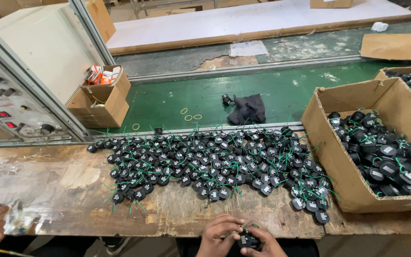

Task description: The person picks up black power plugs with green wires one at a time from a pile on the workbench, handles and turns each plug in both hands, and places it in an arranged group on the bench. A second worker at the left side of the bench handles similar plugs and a yellow cable.

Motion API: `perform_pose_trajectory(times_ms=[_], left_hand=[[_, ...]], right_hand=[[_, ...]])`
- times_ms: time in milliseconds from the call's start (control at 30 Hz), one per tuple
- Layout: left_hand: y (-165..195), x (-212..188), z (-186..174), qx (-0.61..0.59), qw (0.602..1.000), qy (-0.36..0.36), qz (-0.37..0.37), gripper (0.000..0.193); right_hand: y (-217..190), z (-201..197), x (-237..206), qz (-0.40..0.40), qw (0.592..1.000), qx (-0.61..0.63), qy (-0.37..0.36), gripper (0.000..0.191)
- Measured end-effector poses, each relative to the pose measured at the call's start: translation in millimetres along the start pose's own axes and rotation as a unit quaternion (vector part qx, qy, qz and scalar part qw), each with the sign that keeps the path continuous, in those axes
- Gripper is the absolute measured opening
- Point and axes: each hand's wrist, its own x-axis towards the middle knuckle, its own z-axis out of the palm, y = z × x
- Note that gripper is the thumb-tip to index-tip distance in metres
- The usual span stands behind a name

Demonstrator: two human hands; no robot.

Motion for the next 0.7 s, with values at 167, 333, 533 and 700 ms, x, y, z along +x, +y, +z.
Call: perform_pose_trajectory(times_ms=[167,333,533,700], left_hand=[[-13.2,-24.9,9.5,-0.188,0.961,0.047,-0.195,0.031],[-13.4,-29.1,5.2,-0.225,0.936,0.099,-0.253,0.035],[11.8,-18.3,-136.8,0.121,0.923,0.355,-0.089,0.007],[9.7,-9.9,-247.6,0.482,0.774,0.383,-0.150,0.052]], right_hand=[[-6.5,4.1,-2.7,-0.068,0.988,-0.137,0.000,0.057],[-0.5,6.9,-5.0,-0.066,0.995,-0.057,-0.053,0.046],[6.3,0.3,-17.9,0.055,0.954,0.293,0.036,0.034],[5.0,3.1,-22.5,0.011,0.978,0.209,-0.012,0.037]])
